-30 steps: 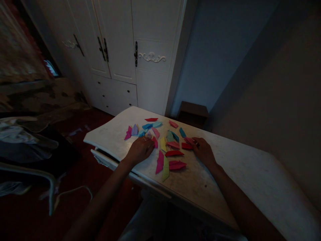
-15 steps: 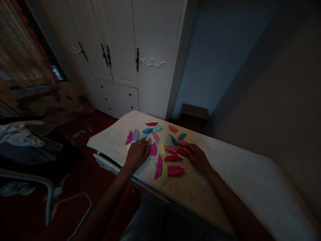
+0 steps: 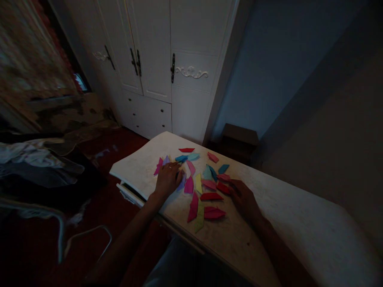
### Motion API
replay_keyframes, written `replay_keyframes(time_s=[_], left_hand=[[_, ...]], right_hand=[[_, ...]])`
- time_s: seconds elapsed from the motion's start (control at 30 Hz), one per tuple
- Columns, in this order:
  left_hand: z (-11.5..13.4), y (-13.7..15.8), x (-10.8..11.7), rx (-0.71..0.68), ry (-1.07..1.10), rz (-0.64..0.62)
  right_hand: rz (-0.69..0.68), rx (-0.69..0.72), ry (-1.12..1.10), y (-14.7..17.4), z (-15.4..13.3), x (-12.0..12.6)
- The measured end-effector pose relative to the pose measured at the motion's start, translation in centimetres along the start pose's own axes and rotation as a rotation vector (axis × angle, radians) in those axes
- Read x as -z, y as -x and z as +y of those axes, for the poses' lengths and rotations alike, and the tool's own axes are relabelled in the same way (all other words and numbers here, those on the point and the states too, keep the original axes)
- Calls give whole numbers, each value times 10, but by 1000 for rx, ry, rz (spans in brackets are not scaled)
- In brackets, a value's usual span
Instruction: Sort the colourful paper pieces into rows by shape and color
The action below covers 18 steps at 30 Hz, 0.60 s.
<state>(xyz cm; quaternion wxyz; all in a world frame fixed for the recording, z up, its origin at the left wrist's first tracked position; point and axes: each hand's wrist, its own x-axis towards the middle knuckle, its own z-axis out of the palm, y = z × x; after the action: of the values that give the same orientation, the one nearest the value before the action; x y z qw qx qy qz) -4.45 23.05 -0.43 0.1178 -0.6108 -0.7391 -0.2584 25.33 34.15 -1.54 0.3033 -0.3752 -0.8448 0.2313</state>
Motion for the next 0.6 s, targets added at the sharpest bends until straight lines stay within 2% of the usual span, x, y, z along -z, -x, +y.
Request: replay_keyframes(time_s=[0.2, 0.43, 0.6], left_hand=[[-2, 0, -4, 21, -23, -65], [-7, 9, -1, 83, 32, 47], [-7, 9, -1, 148, 16, 11]], right_hand=[[-15, 12, -2, 0, 1, 1], [-14, 4, 4, 0, 4, 1], [6, 6, -13, -1, 4, 0]])
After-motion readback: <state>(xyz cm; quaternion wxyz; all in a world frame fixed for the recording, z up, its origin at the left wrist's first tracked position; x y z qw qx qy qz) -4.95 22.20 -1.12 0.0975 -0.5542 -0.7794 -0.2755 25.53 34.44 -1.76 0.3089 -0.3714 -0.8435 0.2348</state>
